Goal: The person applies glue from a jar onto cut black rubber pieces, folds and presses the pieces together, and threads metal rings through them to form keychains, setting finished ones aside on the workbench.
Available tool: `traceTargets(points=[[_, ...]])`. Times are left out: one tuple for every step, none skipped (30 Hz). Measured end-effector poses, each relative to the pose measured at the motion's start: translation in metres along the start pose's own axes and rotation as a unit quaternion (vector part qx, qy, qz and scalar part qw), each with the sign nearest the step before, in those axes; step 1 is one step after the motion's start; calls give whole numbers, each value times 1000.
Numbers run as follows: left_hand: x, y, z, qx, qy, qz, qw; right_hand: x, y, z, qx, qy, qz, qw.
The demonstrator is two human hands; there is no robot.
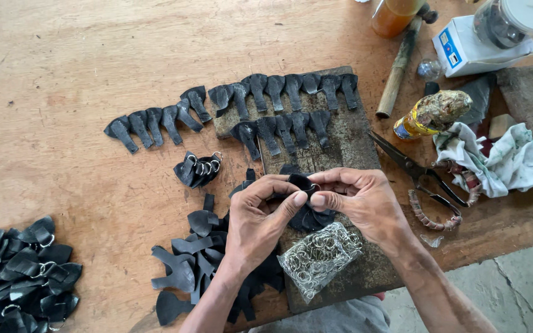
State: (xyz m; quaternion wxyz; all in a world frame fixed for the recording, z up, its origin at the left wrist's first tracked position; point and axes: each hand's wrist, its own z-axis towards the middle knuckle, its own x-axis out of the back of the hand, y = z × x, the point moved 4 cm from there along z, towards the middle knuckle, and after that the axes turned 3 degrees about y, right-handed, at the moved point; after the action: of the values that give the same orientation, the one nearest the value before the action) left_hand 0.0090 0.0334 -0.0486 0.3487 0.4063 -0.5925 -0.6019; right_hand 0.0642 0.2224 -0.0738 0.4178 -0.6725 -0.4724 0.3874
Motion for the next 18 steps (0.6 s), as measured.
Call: traceTargets(points=[[0,1,0,-6,0,10,1000,0,2,0,5,-1,1,1000],[0,1,-1,-12,0,20,1000,1,3,0,10,-1,2,1000],[0,1,-1,-9,-3,24,1000,1,5,1,15,-1,3,1000],[0,0,-1,-7,-5,27,1000,2,6,1,17,1,3,1000],[0,-2,-2,-3,-7,30,1000,3,7,1,17,3,4,1000],[0,-4,-2,14,-12,23,1000,4,8,1,18,5,4,1000],[0,-7,-2,31,-18,15,999,5,8,2,17,10,2,1000],[1,-10,-2,48,-23,7,999,6,9,2,17,14,0,1000],[2,-14,-1,68,-23,-19,997,8,9,2,16,18,-2,1000],[2,-17,0,86,-23,-45,995,9,9,3,15,22,-12,1000],[3,-21,1,105,-23,-70,992,11,9,4,15,25,-22,999],[3,-22,2,97,-29,-100,990,12,9,4,15,27,-32,999],[3,-24,3,91,-34,-130,987,12,9,5,19,23,-27,999],[3,-25,3,84,-39,-159,983,13,8,5,23,20,-22,999],[3,-26,4,83,-40,-171,981,14,8,5,27,16,-16,999],[3,-28,4,82,-41,-183,979,14,8,5,26,15,-17,999],[3,-28,4,82,-43,-194,977,14,9,5,26,14,-18,999],[3,-29,5,78,-44,-186,978,15,9,5,27,13,-19,999]])
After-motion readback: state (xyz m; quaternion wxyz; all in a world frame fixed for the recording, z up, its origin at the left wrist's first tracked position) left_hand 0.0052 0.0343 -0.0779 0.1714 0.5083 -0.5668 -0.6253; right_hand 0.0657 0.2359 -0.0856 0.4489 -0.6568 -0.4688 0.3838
